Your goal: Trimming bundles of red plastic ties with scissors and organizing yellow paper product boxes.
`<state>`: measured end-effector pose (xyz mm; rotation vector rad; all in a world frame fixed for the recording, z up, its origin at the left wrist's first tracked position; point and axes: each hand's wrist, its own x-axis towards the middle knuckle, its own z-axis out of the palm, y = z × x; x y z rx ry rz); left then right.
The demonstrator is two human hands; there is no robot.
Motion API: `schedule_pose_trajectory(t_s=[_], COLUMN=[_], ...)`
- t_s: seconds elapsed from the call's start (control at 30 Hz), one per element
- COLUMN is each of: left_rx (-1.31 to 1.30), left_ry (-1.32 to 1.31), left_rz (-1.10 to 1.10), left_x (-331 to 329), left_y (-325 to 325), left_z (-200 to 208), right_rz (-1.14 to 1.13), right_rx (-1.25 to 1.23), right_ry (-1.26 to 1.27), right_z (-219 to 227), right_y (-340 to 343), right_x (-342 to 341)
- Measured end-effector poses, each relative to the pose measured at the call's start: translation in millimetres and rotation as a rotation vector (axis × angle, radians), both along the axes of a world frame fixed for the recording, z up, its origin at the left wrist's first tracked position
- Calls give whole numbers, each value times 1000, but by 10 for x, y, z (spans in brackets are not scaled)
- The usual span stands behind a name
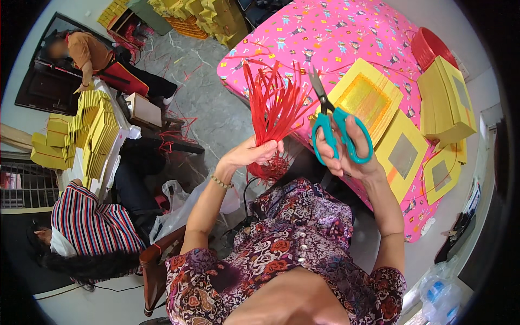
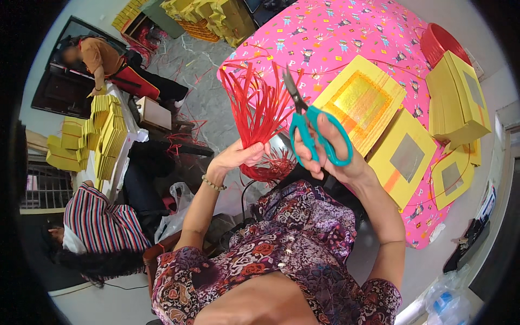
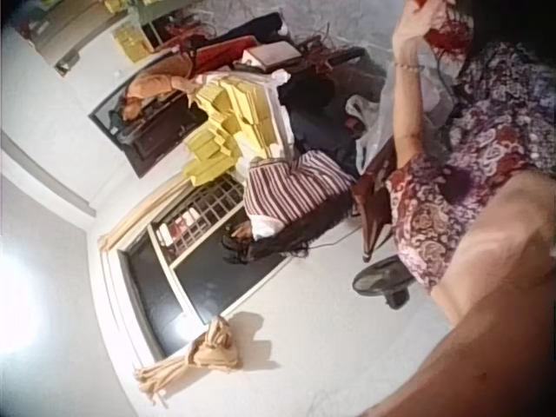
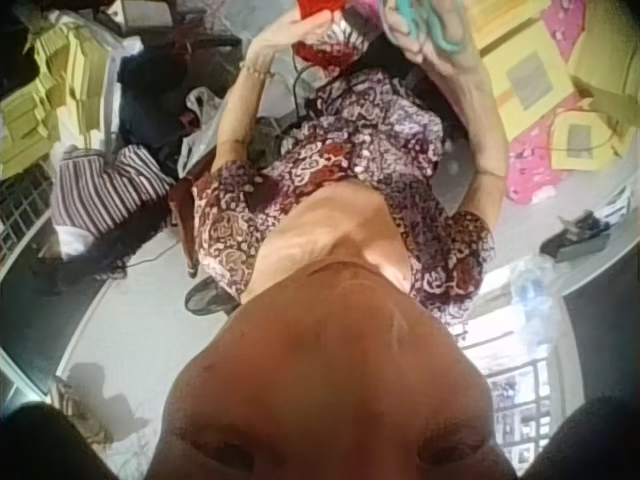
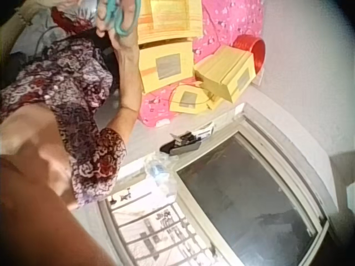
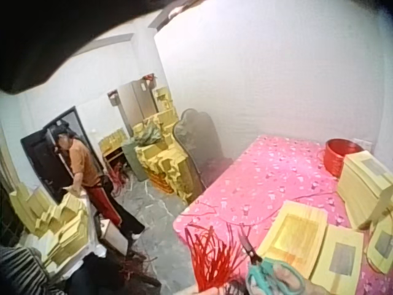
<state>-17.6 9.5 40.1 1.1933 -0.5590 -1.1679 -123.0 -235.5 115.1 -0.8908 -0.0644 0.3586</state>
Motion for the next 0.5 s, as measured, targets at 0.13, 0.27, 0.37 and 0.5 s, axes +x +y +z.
schedule_pose_trajectory(t_s=[0.13, 0.27, 0.37, 0.5], left_rx=[30, 23, 25, 33], left_ry=[-15, -6, -28, -17], left_rz=[17, 2, -14, -41], left_x=[24, 9, -3, 3], left_y=[9, -5, -22, -16], left_z=[-28, 7, 26, 4], right_rz=[202, 258, 180, 93], right_rx=[-101, -320, -276, -229], right_ry=[-65, 43, 62, 69], right_z=[32, 30, -61, -117], right_y=[50, 112, 81, 105], right_x=[-118, -41, 32, 68])
